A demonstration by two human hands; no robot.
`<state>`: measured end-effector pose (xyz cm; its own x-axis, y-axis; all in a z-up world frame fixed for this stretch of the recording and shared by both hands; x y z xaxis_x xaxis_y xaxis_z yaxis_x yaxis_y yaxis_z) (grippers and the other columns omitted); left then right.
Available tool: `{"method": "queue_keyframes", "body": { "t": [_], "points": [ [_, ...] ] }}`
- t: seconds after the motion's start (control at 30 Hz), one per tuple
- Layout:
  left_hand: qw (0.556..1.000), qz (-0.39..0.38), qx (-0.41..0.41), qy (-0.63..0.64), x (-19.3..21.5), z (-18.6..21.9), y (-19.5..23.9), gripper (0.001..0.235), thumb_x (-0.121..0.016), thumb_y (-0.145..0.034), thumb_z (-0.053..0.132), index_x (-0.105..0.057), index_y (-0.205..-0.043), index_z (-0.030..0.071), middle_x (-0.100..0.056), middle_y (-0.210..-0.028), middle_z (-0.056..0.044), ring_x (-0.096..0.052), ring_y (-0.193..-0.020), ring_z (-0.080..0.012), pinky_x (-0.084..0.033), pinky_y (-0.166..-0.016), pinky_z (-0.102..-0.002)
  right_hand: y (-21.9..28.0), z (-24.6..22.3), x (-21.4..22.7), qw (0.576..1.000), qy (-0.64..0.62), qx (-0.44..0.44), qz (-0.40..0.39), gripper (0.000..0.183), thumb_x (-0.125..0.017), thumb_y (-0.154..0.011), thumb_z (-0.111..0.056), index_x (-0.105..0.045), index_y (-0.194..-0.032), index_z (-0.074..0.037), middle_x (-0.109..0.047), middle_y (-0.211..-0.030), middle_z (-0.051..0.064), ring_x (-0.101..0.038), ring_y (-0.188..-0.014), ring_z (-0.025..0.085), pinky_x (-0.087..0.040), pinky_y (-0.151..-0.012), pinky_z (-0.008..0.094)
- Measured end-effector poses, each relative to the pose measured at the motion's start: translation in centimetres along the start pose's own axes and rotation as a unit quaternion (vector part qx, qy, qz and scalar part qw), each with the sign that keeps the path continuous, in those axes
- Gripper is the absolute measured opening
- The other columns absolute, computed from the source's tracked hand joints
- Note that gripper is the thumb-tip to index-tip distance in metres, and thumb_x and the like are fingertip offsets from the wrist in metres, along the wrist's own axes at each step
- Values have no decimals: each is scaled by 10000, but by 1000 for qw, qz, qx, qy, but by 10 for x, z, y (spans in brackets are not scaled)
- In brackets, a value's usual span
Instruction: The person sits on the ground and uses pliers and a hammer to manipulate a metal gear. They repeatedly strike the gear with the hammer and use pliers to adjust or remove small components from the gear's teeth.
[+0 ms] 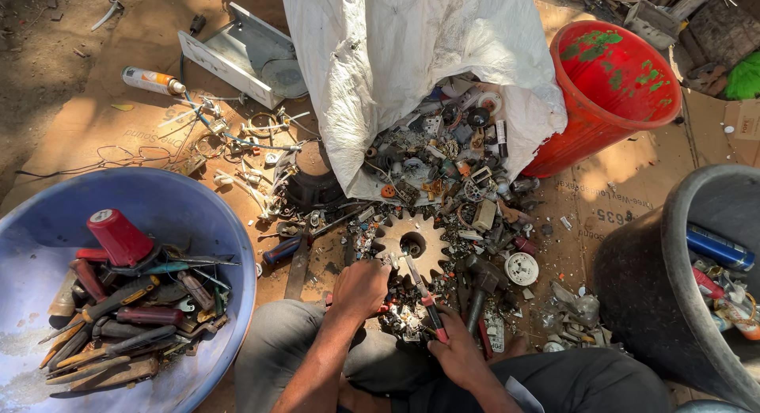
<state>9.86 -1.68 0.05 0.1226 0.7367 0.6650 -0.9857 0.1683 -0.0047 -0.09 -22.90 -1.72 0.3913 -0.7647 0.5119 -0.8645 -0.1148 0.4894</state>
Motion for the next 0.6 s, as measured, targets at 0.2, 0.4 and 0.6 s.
{"method": "queue_keyframes", "body": {
  "t": [0.2,0.4,0.6],
  "points": [
    [998,17,-42,-33,19,27,1,373,-513,-989,184,-603,-690,-19,-627,-618,-215,-657,-589,-430,-533,-580,-547,-6,-12,-7,995,72,58,45,537,-696,-805,-100,-555,-1317,-14,-466,-1472,181,-484,-1355,384,-405,-1112,412],
    [998,48,-50,13,29,30,1,305,-537,-957,145,-624,-718,-23,-632,-645,-213,-646,-619,-454,-528,-591,-561,-18,-14,-10,978,149,105,99,565,-670,-800,-58,-504,-1325,70,-482,-1403,277,-508,-1276,460,-417,-1079,453],
    [992,-12,115,47,16,-6,-1,314,-526,-873,219,-651,-743,-38,-644,-723,-250,-699,-692,-410,-546,-729,-554,-9,-35,-6,952,263,94,126,511,-711,-732,-50,-614,-1230,10,-492,-1261,290,-523,-1169,461,-428,-998,526]
  ]
}}
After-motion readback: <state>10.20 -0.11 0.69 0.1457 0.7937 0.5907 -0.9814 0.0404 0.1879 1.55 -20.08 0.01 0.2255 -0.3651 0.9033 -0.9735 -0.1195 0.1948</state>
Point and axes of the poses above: each hand's wrist, its own y-axis away from the middle knuckle, its own x-axis out of the back of the hand, z = x × y, the point moved 10 cm from there along -y, towards the middle knuckle
